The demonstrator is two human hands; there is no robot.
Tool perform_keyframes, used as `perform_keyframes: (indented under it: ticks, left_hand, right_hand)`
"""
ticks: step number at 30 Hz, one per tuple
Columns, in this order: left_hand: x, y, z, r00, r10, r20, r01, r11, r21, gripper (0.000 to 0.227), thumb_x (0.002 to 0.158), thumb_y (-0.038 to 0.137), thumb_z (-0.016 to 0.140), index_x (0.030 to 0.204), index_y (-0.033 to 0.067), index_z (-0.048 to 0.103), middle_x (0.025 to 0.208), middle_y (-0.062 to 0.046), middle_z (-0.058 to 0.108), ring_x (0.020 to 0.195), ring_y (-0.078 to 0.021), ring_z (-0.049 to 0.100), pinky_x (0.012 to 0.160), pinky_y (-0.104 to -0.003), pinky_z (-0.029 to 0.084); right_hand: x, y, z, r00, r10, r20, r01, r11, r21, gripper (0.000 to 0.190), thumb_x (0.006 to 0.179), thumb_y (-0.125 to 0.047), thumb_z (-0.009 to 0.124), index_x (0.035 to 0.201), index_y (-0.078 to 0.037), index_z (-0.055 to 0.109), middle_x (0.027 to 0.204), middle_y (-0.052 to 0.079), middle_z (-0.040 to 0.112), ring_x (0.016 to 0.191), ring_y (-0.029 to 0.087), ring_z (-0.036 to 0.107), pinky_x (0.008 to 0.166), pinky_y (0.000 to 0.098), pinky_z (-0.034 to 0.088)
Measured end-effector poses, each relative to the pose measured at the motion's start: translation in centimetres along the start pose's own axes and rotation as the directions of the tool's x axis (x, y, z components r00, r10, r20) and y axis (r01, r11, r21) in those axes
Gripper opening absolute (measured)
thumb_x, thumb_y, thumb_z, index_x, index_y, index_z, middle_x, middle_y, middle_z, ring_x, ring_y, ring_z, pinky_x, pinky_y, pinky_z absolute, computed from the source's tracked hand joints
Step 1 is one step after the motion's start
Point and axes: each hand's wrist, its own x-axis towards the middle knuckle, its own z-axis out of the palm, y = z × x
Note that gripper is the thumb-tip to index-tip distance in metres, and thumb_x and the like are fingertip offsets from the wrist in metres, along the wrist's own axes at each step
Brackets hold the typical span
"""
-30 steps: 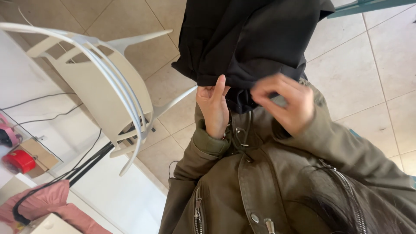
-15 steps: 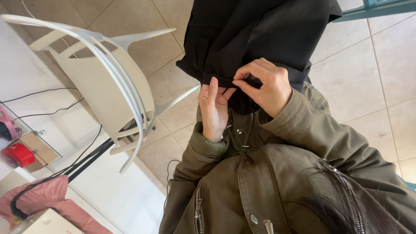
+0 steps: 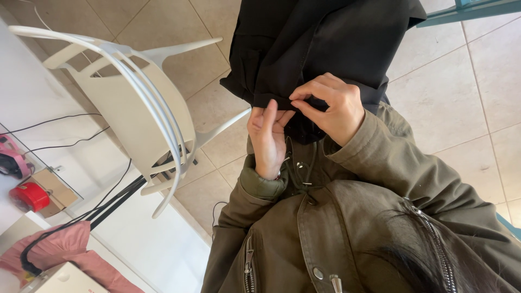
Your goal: The recorder is using straight pins to secure the hem of a black garment in preparation for sewing.
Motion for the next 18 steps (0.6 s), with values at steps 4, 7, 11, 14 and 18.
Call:
perform_keyframes:
  ticks: [4,7,11,14,18]
  left_hand:
    - [-0.4,1.0,2.0,0.999,0.011,0.034,-0.018,0.974,0.227,0.034,0.105,0.002,0.063,0.138,-0.0024,0.055,0.107,-0.007,0.072,0.101,-0.0131,0.069,0.095,-0.032,0.058]
    - [-0.4,1.1,2.3,0.995,0.051,0.08,-0.072,0.954,0.292,0.038,0.107,0.0,0.064,0.143,-0.0024,0.053,0.106,-0.008,0.071,0.102,-0.0134,0.068,0.098,-0.033,0.057]
    - [-0.9,1.0,1.8,1.0,-0.016,0.019,0.014,0.993,0.117,0.033,0.109,0.005,0.059,0.14,-0.0041,0.055,0.116,-0.01,0.072,0.109,-0.016,0.069,0.101,-0.034,0.057]
    - [-1.1,0.6,1.3,0.998,0.025,0.06,-0.036,0.98,0.195,0.034,0.111,0.001,0.062,0.143,-0.0048,0.055,0.12,-0.01,0.071,0.114,-0.0162,0.068,0.104,-0.033,0.055]
    - [-1.1,1.2,2.6,0.995,0.067,0.073,-0.087,0.941,0.326,0.045,0.105,0.0,0.064,0.149,0.0002,0.051,0.123,-0.01,0.071,0.113,-0.0148,0.068,0.104,-0.031,0.055]
  right_hand:
    - [-0.1,0.2,0.0,0.999,0.038,-0.005,-0.038,0.999,0.008,0.013,0.09,-0.005,0.083,0.101,-0.004,0.076,0.095,0.008,0.074,0.086,0.022,0.069,0.075,0.0322,0.058]
    - [-0.2,0.5,0.0,1.0,0.024,0.006,-0.024,1.0,0.016,0.013,0.09,-0.005,0.083,0.101,-0.003,0.075,0.096,0.007,0.074,0.089,0.022,0.07,0.079,0.0323,0.059]
    - [-0.3,0.4,-0.1,1.0,0.026,-0.003,-0.026,0.999,0.023,0.012,0.091,-0.005,0.082,0.1,-0.003,0.074,0.097,0.008,0.074,0.09,0.022,0.07,0.079,0.0326,0.059]
    - [-0.4,0.4,-0.1,0.999,0.044,0.002,-0.044,0.999,0.027,0.012,0.091,-0.004,0.081,0.1,-0.002,0.074,0.096,0.008,0.073,0.09,0.022,0.071,0.079,0.0324,0.059]
    - [-0.5,0.7,0.1,0.999,0.048,0.022,-0.049,0.997,0.053,0.011,0.091,-0.004,0.081,0.099,-0.002,0.073,0.096,0.008,0.073,0.09,0.021,0.07,0.079,0.0322,0.059]
